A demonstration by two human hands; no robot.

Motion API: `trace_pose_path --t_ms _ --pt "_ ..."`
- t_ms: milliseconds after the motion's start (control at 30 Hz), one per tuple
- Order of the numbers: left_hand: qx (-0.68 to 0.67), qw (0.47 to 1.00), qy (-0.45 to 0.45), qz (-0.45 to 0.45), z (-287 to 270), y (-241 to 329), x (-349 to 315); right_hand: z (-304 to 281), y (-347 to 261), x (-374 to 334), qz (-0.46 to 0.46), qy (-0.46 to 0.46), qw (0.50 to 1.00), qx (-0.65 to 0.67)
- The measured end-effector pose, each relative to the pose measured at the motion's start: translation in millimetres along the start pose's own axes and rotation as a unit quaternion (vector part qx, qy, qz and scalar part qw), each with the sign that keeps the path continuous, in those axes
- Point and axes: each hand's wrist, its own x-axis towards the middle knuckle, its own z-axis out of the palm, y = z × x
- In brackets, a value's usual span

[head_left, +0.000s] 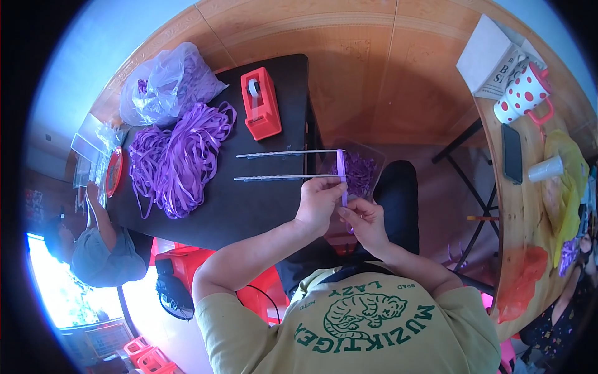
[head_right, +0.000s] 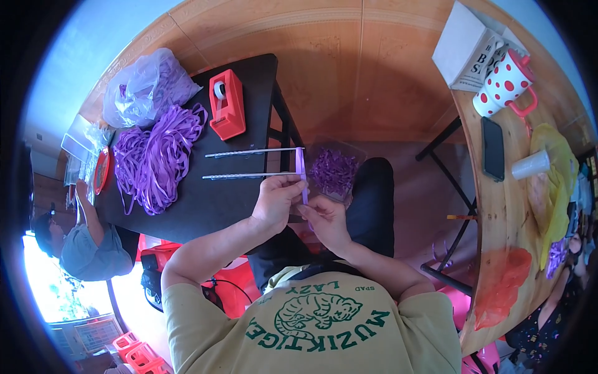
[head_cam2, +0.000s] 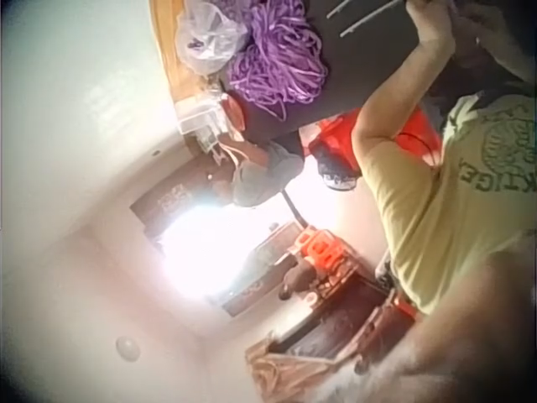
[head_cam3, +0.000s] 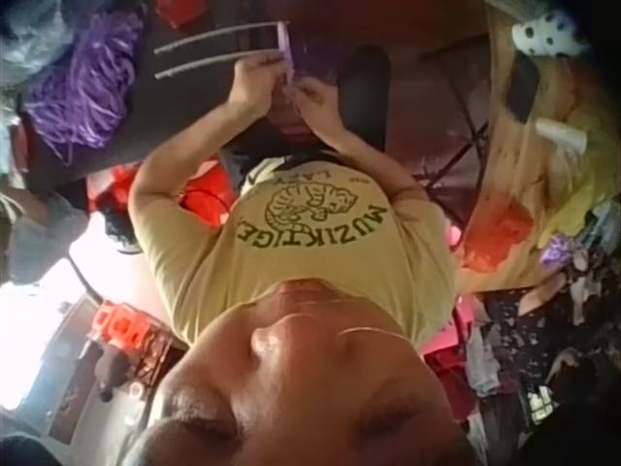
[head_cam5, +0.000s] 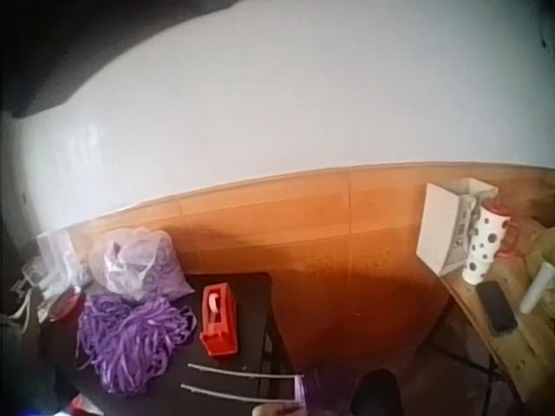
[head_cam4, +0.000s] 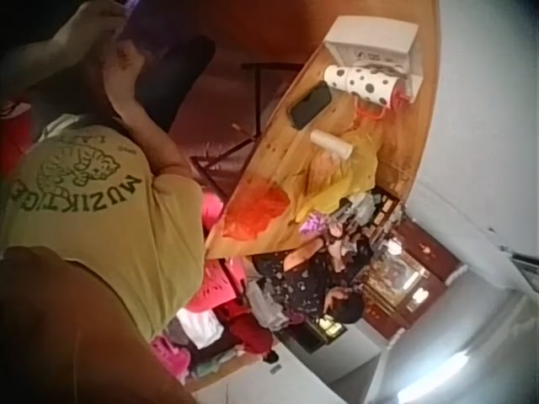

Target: Wrap purple straps around a wire frame and secure them with tape to assemble a product component.

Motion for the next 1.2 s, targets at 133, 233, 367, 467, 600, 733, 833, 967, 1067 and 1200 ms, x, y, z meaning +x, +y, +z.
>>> trace_pose_path --t_ms 133,233,367,467,600,733,833,967,1067,1200 --pt "-0.008 1.000 -0.003 -0.014 -0.8 -1.8 4.7 1.1 -1.7 -0.8 0.021 0.006 1.000 0.017" --pt "-0.009 0.999 -0.017 -0.033 3.0 5.6 -0.7 1.2 -1.4 -5.2 0.030 0.005 0.999 0.025" --pt "0.003 0.998 -0.050 -0.038 -2.4 7.2 -8.4 -2.0 -6.6 -11.0 0.033 -0.018 0.999 0.024" --pt "0.012 0.998 -0.051 -0.026 -4.2 15.2 -14.3 -2.5 -20.5 -18.1 0.016 -0.061 0.998 -0.016" --pt "-0.008 0.997 -0.071 -0.027 -3.9 23.3 -21.8 -17.6 -32.9 -7.1 -0.191 -0.191 0.937 -0.223" --pt "-0.026 0.995 -0.088 -0.038 -7.5 29.6 -24.6 -35.4 -45.5 15.9 -0.264 -0.039 0.899 -0.348" --pt "0.006 0.992 -0.102 -0.069 -7.9 40.6 -31.8 -40.4 -56.9 44.4 -0.391 0.065 0.811 -0.431" --pt "-0.003 0.993 -0.085 -0.076 -4.5 45.4 -37.1 -24.0 -74.0 64.3 -0.491 -0.037 0.723 -0.485" --pt "-0.002 0.992 -0.096 -0.077 -7.7 44.0 -38.7 -14.1 -72.2 70.2 -0.531 -0.083 0.693 -0.481" --pt "0.005 0.989 -0.114 -0.095 -9.8 56.4 -47.2 -9.7 -75.6 72.9 -0.514 -0.099 0.706 -0.477"
